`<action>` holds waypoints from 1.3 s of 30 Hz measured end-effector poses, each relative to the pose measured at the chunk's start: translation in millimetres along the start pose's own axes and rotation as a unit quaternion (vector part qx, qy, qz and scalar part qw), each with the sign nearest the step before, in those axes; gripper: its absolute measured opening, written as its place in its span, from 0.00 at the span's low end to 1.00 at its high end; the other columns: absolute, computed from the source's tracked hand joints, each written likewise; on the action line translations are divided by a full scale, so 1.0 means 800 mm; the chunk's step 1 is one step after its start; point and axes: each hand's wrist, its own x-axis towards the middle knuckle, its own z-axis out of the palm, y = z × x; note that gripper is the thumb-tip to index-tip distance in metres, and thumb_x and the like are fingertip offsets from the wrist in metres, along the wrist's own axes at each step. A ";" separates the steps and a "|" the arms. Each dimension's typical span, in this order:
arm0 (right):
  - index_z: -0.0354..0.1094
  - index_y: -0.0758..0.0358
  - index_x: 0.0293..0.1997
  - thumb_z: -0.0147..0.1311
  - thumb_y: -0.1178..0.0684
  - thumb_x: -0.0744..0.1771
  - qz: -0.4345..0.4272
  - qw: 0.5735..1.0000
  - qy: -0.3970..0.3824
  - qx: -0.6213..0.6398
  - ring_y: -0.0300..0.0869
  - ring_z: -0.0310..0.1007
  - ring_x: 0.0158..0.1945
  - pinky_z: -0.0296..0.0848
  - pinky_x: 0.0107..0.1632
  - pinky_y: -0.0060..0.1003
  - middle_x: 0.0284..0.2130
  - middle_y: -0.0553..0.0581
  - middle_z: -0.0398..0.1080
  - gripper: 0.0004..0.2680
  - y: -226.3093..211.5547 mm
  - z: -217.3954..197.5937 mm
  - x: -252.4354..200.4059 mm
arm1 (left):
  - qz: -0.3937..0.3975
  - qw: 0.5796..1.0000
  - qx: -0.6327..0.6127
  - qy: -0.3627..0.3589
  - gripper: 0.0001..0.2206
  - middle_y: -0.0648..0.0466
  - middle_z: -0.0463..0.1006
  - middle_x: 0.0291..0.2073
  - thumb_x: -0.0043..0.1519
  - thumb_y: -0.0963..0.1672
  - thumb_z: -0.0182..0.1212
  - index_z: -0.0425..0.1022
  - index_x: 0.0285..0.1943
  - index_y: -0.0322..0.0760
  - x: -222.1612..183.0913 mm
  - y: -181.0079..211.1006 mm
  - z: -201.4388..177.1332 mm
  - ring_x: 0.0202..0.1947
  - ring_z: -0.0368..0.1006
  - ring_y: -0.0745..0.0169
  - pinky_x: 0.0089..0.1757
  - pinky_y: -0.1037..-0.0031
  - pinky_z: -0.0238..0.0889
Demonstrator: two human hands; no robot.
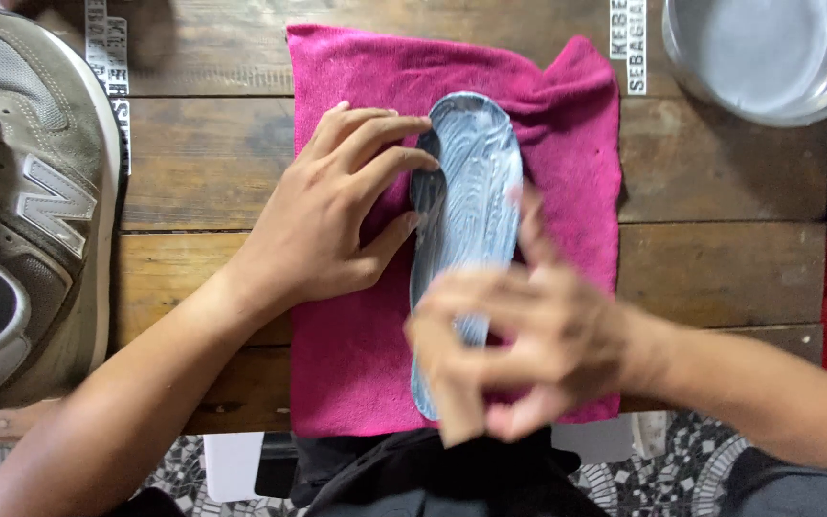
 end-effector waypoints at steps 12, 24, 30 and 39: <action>0.79 0.47 0.52 0.48 0.35 0.73 -0.005 1.000 -0.028 0.005 0.54 0.84 0.61 0.30 0.73 0.79 0.59 0.66 0.78 0.14 -0.006 0.000 -0.009 | -0.028 0.999 -0.019 0.001 0.17 0.42 0.75 0.71 0.66 0.43 0.66 0.77 0.63 0.36 0.000 0.001 0.004 0.70 0.68 0.34 0.72 0.41 0.55; 0.77 0.48 0.50 0.55 0.31 0.68 0.019 0.999 -0.002 -0.039 0.56 0.81 0.57 0.27 0.75 0.83 0.54 0.66 0.78 0.16 0.017 0.001 -0.014 | -0.033 0.999 -0.012 -0.005 0.17 0.45 0.75 0.72 0.67 0.44 0.66 0.76 0.64 0.39 -0.002 0.001 0.006 0.71 0.67 0.36 0.73 0.42 0.54; 0.73 0.51 0.55 0.59 0.28 0.67 0.060 0.996 -0.002 -0.070 0.62 0.80 0.66 0.26 0.73 0.92 0.60 0.70 0.76 0.21 0.038 0.005 -0.025 | -0.032 0.999 -0.009 -0.003 0.17 0.44 0.75 0.72 0.67 0.44 0.66 0.76 0.65 0.38 -0.002 0.003 0.006 0.71 0.68 0.37 0.73 0.42 0.54; 0.77 0.51 0.54 0.55 0.31 0.69 0.000 1.000 -0.012 -0.018 0.59 0.81 0.63 0.28 0.74 0.86 0.60 0.70 0.76 0.18 0.007 0.009 -0.009 | -0.027 1.000 -0.013 0.006 0.16 0.43 0.76 0.70 0.67 0.43 0.66 0.76 0.64 0.38 0.000 0.005 0.006 0.69 0.69 0.37 0.72 0.43 0.55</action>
